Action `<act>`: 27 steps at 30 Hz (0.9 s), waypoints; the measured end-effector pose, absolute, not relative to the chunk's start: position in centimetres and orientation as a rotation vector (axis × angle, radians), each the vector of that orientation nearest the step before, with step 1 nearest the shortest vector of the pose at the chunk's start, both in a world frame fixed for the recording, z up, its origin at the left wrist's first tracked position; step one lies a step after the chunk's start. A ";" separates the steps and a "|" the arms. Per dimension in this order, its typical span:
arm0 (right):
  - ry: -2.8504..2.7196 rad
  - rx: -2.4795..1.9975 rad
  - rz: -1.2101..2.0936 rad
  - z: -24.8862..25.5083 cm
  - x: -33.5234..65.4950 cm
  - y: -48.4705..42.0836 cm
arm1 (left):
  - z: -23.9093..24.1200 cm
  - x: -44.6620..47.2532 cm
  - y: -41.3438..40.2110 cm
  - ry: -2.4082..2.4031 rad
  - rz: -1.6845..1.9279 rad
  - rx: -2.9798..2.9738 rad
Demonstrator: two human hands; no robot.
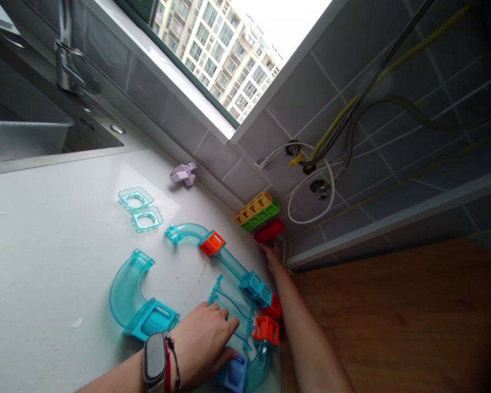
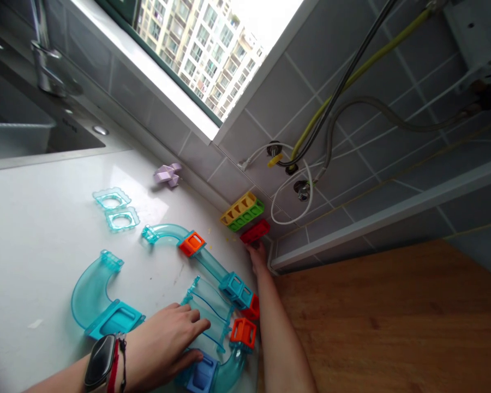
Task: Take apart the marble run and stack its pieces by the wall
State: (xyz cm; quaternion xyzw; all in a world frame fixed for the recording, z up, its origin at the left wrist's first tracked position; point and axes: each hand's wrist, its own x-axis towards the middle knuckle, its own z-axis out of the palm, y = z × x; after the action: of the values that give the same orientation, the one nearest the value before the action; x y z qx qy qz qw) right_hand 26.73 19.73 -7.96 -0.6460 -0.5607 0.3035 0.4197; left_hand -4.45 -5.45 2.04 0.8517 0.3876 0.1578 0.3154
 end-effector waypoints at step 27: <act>-1.430 -1.838 0.569 -7.9 23.4 23.0 | 1.9 -4.3 -5.4 1.026 0.353 2.233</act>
State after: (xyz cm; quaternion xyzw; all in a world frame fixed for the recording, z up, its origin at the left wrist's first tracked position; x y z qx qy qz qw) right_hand 23.39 23.01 -7.86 -0.7143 -0.5555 0.2212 0.3636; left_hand -4.28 -5.43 1.86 0.8510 0.3912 0.1345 0.3236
